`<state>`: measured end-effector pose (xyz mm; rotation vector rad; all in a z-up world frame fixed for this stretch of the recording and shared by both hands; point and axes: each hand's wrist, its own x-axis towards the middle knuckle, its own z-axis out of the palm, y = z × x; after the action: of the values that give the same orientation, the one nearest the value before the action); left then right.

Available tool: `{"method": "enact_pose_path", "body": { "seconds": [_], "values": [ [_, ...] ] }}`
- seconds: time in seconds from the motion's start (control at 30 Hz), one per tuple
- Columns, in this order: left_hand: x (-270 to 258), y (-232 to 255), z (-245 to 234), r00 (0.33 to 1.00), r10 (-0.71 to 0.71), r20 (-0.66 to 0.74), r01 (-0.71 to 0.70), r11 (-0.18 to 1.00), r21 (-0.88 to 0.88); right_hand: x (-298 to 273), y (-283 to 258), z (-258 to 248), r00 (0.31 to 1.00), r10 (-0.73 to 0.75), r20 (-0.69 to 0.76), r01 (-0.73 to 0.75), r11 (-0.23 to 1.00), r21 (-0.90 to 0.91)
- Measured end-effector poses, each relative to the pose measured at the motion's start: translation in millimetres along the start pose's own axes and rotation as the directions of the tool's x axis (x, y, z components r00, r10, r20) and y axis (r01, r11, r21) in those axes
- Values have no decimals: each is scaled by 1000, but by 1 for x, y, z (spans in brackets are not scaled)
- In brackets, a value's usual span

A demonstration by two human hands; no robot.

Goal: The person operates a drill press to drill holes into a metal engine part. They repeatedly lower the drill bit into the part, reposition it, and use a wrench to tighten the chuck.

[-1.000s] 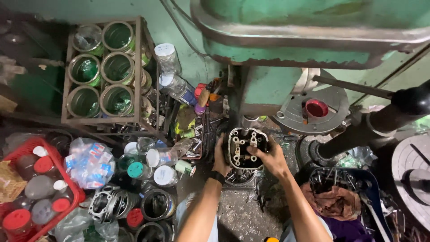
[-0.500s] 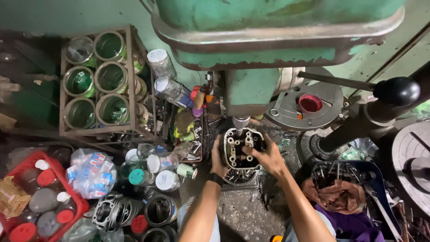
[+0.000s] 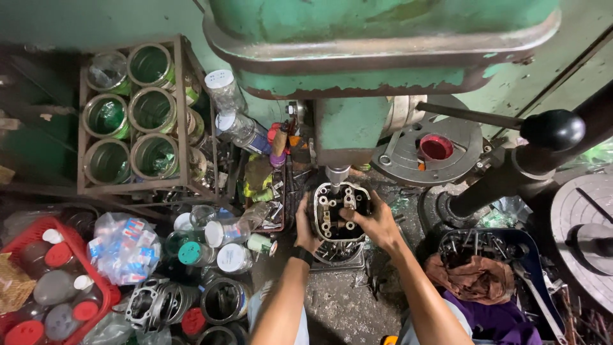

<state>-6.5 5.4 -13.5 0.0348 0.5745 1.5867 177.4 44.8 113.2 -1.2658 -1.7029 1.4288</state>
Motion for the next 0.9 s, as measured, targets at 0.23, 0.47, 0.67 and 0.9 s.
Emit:
{"method": "enact_pose_path", "body": {
  "seconds": [0.23, 0.47, 0.67, 0.9],
  "values": [
    [-13, 8, 28, 997, -79, -1, 79, 996, 47, 4, 4, -4, 999, 4, 36, -3, 1000, -16],
    [-15, 6, 28, 999, -17, -27, 19, 996, 85, 7, 12, -4, 997, 76, -3, -76, 989, -127],
    [-13, 5, 26, 997, 3, -72, 5, 994, 110, 5, 15, -2, 996, 89, -8, -90, 992, -85],
    [-7, 2, 17, 996, 11, -90, -3, 996, 90, 6, 14, -5, 999, 47, -10, -48, 992, -113]
  ]
}}
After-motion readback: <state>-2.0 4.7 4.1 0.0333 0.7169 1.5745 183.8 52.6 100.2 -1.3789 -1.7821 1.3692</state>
